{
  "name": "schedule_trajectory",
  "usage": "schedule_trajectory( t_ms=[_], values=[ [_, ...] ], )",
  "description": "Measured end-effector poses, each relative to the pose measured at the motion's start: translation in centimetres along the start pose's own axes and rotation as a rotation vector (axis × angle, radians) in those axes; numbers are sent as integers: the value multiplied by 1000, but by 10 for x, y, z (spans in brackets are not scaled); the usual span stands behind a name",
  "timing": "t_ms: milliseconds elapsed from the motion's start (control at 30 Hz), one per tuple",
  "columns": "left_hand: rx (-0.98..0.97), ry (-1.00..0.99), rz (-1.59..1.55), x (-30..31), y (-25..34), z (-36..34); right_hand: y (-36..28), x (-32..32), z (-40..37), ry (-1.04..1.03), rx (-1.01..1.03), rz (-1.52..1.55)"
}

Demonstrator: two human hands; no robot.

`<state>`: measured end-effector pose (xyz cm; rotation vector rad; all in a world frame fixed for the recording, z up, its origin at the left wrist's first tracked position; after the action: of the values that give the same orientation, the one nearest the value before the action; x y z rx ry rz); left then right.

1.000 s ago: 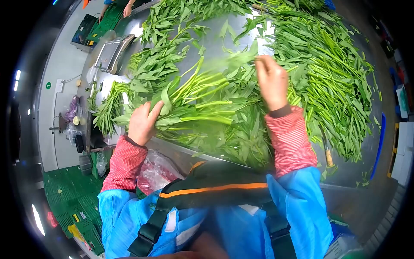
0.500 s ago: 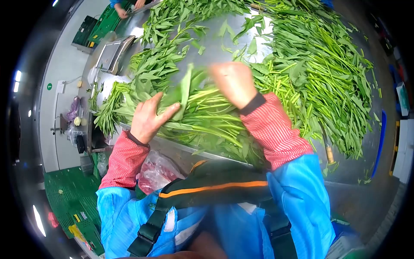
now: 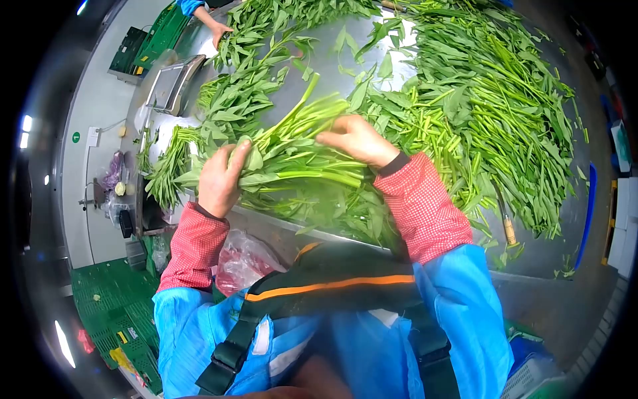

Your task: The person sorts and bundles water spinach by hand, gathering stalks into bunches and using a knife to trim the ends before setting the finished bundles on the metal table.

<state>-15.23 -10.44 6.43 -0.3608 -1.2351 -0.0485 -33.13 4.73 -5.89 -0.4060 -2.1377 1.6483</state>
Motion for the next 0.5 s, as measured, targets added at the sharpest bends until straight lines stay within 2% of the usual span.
schedule_trajectory(
  t_ms=[100, 133, 167, 233, 300, 367, 433, 500],
  values=[
    [43, -23, -44, 0, -1, -6, -3, 36, -10, 233, 141, 117],
    [72, -32, -79, -2, -4, -10, 4, 55, -16, 267, 3, 308],
    [101, -37, -112, -3, -7, -14, 6, 78, -26, 356, 4, 373],
    [138, -59, -126, -2, -10, -21, 27, 117, -28, 484, -19, 199],
    [167, -101, -115, -2, -12, -25, -4, 103, -44, 633, 235, -316],
    [135, -90, -104, -2, -8, -22, -55, 65, -50, 497, 387, -543],
    [94, -76, -94, -2, -4, -12, -83, 29, -52, 413, 593, -622],
    [47, -64, -85, 0, 3, -3, -74, -2, -36, 132, 554, -660]
  ],
)
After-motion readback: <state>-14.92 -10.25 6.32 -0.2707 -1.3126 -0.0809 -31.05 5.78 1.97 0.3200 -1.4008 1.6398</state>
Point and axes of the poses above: each hand's wrist, its own z-axis towards the middle knuckle, its own x-axis out of the back of the hand, y = z × x, the point moved 7 cm from there along z, towards the middle knuckle, and after that the axes turned 8 degrees about -x, right-handed, at the moved point
